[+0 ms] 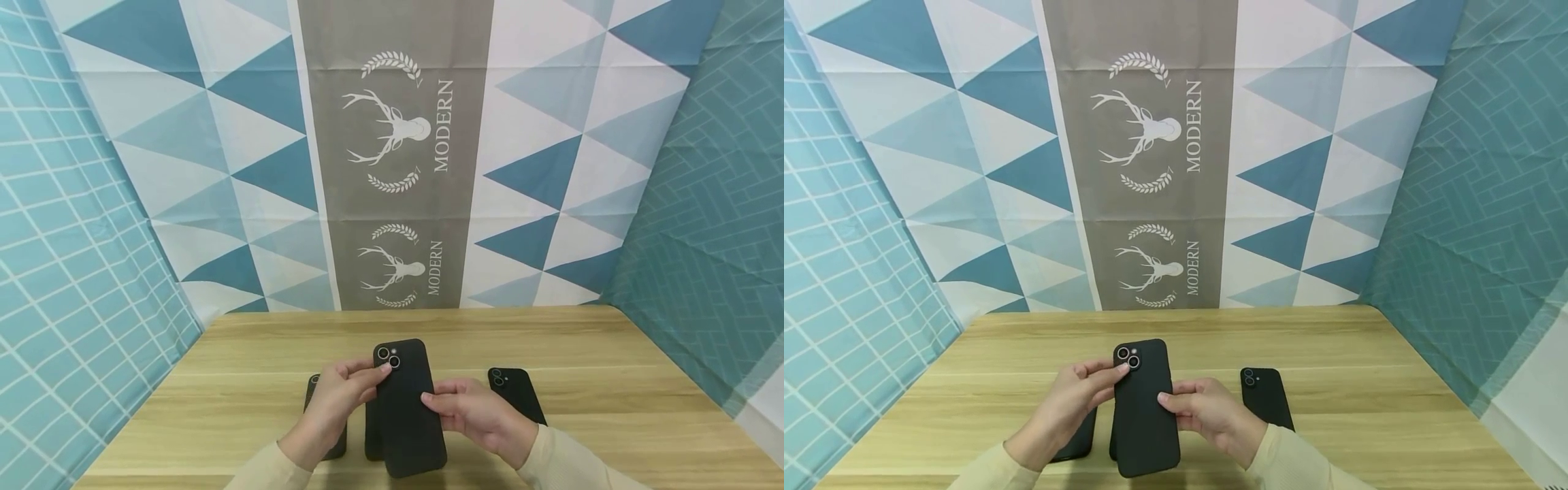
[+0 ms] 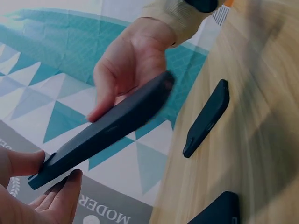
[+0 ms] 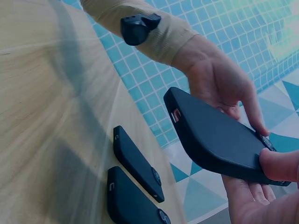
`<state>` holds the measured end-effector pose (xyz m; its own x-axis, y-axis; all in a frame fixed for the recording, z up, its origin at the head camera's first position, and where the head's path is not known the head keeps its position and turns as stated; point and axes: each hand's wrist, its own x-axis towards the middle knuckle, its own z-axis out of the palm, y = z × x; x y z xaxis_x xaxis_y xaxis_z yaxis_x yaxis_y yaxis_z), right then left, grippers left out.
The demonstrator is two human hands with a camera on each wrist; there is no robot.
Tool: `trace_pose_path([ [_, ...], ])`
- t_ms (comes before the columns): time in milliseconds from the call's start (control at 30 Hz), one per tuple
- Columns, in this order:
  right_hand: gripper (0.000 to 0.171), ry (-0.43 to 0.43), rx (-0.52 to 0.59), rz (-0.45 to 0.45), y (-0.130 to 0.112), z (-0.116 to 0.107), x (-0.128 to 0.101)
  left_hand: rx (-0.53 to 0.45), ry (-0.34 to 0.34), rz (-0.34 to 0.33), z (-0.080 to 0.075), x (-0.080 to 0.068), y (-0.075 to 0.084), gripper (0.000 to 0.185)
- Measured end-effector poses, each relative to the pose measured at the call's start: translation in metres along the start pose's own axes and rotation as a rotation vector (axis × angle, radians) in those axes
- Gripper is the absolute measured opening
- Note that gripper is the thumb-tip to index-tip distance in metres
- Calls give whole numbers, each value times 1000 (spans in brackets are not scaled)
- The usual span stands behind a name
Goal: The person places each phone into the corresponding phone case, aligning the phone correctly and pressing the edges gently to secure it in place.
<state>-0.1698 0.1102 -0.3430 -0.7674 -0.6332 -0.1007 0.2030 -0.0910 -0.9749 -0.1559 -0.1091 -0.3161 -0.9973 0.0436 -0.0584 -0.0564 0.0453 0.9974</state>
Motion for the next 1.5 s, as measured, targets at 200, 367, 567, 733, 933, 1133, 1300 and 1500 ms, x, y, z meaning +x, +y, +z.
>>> trace_pose_path([
  [200, 43, 54, -16, 7, -6, -1, 2, 34, -85, -54, 4, -7, -8, 48],
  [367, 41, 58, -11, 8, -8, 0, 1, 2, -103, -68, 7, -10, -13, 44],
  [567, 43, 36, -3, 4, -7, 0, 1, 4, -65, -63, 7, -10, -13, 41],
  [733, 48, 16, -1, 3, -7, -2, 0, -9, -52, -65, 7, -7, -10, 41],
  [933, 50, 3, -9, 52, -3, -2, -3, -23, -33, -64, 6, 0, -8, 38],
  [1133, 44, -3, -16, 53, 1, -4, -5, -26, -45, -87, 4, 5, -11, 40],
  [1300, 40, 75, -61, 79, -1, -6, -5, 1, -98, -109, 5, 7, -14, 52],
  [1500, 43, 185, -90, 104, -2, -15, -5, -14, -134, -81, -1, 3, -14, 62],
])
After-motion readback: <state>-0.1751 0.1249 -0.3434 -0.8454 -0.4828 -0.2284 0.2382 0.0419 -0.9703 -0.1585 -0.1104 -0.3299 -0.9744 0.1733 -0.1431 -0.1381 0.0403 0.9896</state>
